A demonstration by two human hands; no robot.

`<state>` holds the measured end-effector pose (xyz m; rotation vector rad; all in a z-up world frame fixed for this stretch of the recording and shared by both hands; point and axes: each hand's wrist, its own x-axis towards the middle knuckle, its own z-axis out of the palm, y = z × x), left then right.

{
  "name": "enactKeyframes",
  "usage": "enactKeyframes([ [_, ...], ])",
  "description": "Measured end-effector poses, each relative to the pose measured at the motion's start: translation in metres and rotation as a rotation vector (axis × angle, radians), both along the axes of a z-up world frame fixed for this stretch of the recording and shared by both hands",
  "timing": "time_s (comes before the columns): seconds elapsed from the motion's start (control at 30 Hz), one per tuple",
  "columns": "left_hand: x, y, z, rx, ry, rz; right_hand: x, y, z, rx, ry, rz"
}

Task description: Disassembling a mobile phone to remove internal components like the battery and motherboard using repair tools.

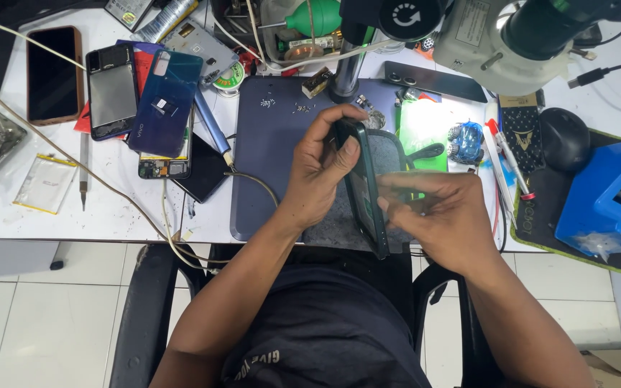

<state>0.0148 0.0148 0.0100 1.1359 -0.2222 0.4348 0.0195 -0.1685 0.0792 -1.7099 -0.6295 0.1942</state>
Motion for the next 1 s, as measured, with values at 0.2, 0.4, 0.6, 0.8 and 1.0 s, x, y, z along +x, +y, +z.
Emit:
enactKeyframes([
  [0.2,-0.004,-0.001,0.009,0.037,-0.005,0.010,0.003,-0.003,0.004,-0.010,0.022,0.024],
  [0.4,-0.002,-0.002,0.007,0.056,-0.024,-0.013,0.007,-0.004,0.008,-0.041,-0.011,0.059],
  [0.6,-0.005,-0.005,0.014,0.090,-0.028,-0.018,0.009,-0.006,0.005,-0.020,-0.032,0.041],
  [0.8,-0.008,-0.006,0.022,0.157,-0.051,-0.029,0.008,-0.002,0.023,0.017,-0.077,0.012],
  [1.0,-0.009,-0.007,0.022,0.210,-0.060,-0.034,0.006,-0.001,0.028,0.028,-0.089,-0.022],
])
